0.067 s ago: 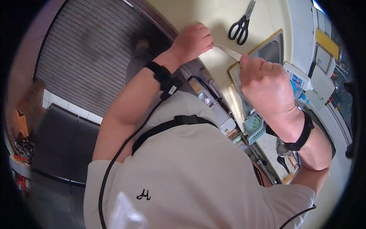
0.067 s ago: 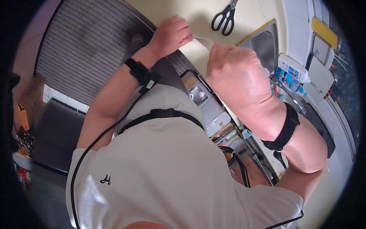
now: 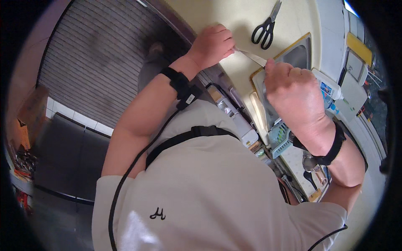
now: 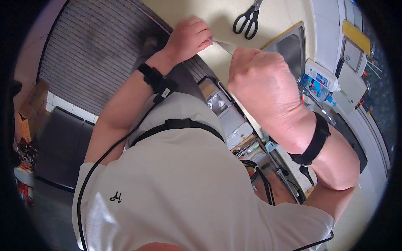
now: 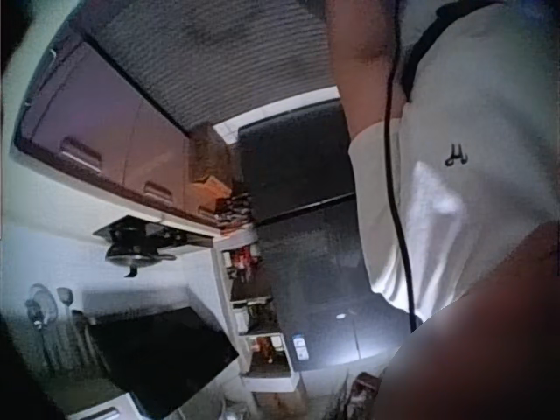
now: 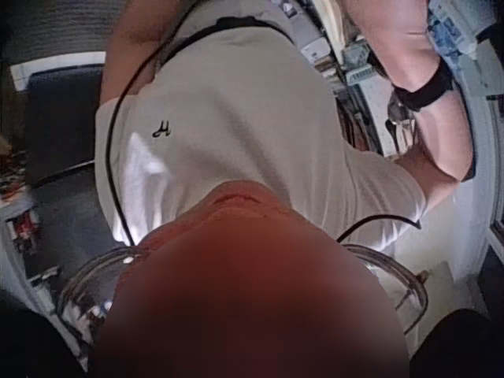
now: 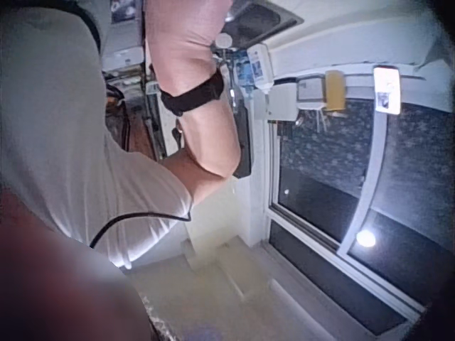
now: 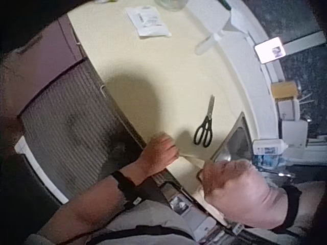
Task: The person opens a package, removes a white bottle, and uses scissors to cut the cap. They then use a knife to peel and slice a clove of garlic on the countertop.
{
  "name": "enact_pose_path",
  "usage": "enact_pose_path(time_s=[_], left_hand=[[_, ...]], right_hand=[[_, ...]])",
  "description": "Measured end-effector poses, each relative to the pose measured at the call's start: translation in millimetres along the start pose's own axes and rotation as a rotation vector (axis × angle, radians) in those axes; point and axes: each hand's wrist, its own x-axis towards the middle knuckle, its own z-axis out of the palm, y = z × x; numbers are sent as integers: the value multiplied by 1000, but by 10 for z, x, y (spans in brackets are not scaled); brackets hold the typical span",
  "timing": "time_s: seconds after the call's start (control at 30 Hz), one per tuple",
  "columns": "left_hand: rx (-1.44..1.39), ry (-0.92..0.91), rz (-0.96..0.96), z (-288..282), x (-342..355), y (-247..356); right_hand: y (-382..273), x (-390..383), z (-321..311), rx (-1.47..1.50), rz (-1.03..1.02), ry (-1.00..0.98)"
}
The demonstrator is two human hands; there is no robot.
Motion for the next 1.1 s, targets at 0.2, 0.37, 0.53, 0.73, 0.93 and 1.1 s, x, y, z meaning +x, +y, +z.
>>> enact_pose_path(time_s=[0.2,0.37,0.53,0.73,0.93,1.1], left_hand=[[89,27,-31,-12,-17,30],[72,10,-62,-15,7,54],[85,-34,-98,-20,18,89],[74,-41,-93,-29,30,85],[95,-82,-101,-43,31,89],[70,-54,-95,-50,38,81]], right_hand=[[110,34,-76,177,83,-84],[412,87,69,604,284,-365],[641,162,276,1446,738,-807],[441,43,166,815,297,-385],[275,7,1,2,-218,-85],[253,17,57,73,-139,-18]])
